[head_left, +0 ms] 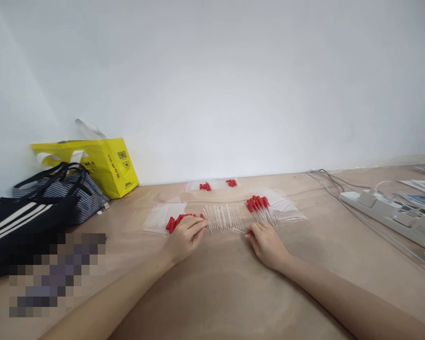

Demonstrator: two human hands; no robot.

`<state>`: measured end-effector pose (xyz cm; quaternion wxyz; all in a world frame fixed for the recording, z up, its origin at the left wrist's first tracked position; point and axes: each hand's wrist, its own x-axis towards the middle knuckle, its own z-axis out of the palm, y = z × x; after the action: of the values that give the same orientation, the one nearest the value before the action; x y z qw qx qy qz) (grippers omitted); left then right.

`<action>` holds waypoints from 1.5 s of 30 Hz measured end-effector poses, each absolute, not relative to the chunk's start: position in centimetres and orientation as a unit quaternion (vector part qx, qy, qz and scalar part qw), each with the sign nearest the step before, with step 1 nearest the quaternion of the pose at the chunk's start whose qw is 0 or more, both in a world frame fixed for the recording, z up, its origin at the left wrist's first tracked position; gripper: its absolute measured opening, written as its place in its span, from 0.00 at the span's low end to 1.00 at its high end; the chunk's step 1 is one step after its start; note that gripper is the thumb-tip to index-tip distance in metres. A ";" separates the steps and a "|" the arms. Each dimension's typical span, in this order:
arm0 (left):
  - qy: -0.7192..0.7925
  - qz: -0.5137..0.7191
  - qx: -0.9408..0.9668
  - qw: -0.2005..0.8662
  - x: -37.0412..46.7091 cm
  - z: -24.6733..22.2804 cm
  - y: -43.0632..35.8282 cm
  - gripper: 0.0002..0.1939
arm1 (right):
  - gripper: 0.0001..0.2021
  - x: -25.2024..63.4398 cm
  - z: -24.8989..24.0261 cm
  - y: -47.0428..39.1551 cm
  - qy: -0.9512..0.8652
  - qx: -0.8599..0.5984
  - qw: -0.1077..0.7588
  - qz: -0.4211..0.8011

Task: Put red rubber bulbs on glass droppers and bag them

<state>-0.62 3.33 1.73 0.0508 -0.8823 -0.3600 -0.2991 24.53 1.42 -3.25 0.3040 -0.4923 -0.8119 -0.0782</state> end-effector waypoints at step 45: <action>-0.439 -0.286 -0.849 -0.070 1.1 -0.7 0.1 0.10 | 0.10 21.1 -2.4 -0.1 -0.876 -0.337 0.343 0.025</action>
<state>1.11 0.12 -0.67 -0.0703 -0.8491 -0.4385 -0.2858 21.14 -0.09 -2.43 0.3431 -0.3369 -0.8765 0.0251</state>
